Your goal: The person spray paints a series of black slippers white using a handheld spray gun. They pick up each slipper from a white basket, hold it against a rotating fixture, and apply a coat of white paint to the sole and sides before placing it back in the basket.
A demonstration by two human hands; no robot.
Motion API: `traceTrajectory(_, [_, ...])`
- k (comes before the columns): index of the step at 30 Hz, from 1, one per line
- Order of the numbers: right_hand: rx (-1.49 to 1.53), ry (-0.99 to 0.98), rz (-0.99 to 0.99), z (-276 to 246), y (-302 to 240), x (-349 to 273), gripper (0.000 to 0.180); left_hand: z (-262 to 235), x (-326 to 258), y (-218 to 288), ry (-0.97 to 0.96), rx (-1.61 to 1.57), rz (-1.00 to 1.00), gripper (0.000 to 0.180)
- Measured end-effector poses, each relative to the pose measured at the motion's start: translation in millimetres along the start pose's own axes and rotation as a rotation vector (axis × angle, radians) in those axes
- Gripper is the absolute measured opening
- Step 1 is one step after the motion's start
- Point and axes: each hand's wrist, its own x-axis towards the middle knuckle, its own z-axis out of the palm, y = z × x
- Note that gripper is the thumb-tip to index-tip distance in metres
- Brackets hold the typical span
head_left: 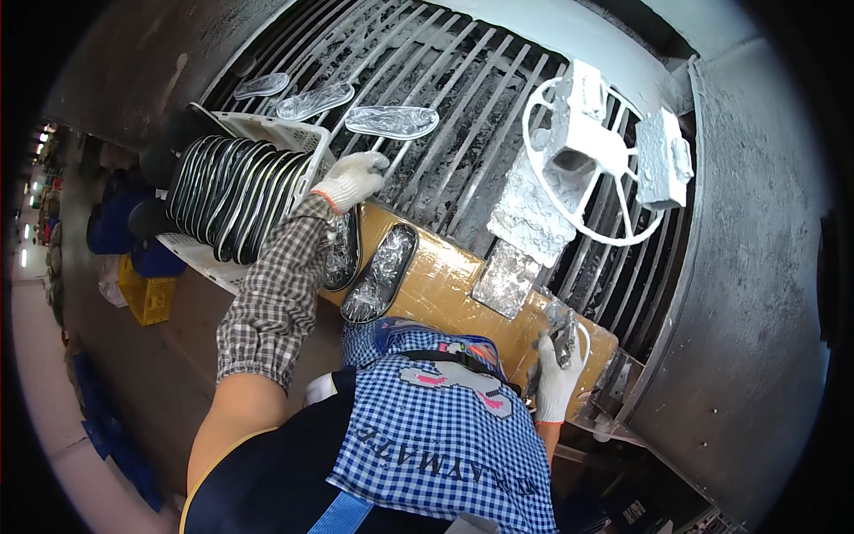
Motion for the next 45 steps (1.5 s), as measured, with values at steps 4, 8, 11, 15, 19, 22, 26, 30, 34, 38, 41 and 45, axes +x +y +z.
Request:
traceTrajectory(4, [-0.017,-0.005,0.01,0.0,2.7,2.1,0.042,10.2,-33.4,27.2,-0.213,0.035,-0.094,0.083])
traceTrajectory(8, [0.039,-0.027,0.069,-0.6,-17.6,-5.4,0.046,53.0,-71.8,71.4,-0.356,0.4,-0.085,0.096])
traceTrajectory(11, [0.088,0.0,0.056,-2.9,-8.4,-6.3,0.046,91.0,-70.9,60.0,-0.305,0.499,-0.079,0.098])
traceTrajectory(15, [0.121,0.004,0.03,-6.4,-4.4,-4.6,0.037,107.8,-57.6,41.9,-0.145,0.459,-0.099,0.092])
traceTrajectory(19, [0.131,0.006,0.008,-10.1,1.2,-5.3,0.04,91.6,-48.6,38.5,0.014,0.3,-0.178,0.084])
traceTrajectory(22, [0.118,0.01,0.019,-12.3,-0.2,-10.1,0.042,63.9,-44.6,32.1,0.174,0.101,-0.211,0.071])
traceTrajectory(26, [0.161,-0.039,-0.095,-15.4,20.4,-0.3,0.066,47.5,-42.7,-8.2,-0.097,-0.079,-0.131,0.033])
traceTrajectory(30, [0.176,-0.034,-0.146,-21.5,27.3,1.8,0.076,6.3,-86.1,39.7,-0.314,-0.463,-0.235,0.028])
traceTrajectory(34, [0.235,-0.112,-0.077,-33.6,8.2,0.2,0.077,-16.8,-113.0,79.0,-0.301,-0.681,-0.247,0.038])
traceTrajectory(38, [0.185,-0.094,-0.193,-28.9,-1.2,1.0,0.077,6.5,-130.0,115.7,-0.311,-0.926,-0.139,0.044])
traceTrajectory(41, [0.029,-0.124,-0.249,-23.5,-20.3,-1.5,0.077,47.4,-126.8,132.7,-0.49,-1.182,-0.185,0.05])
traceTrajectory(45, [-0.139,-0.138,-0.394,-9.6,-28.8,0.6,0.08,88.4,-117.0,150.7,-0.649,-1.363,-0.215,0.044])
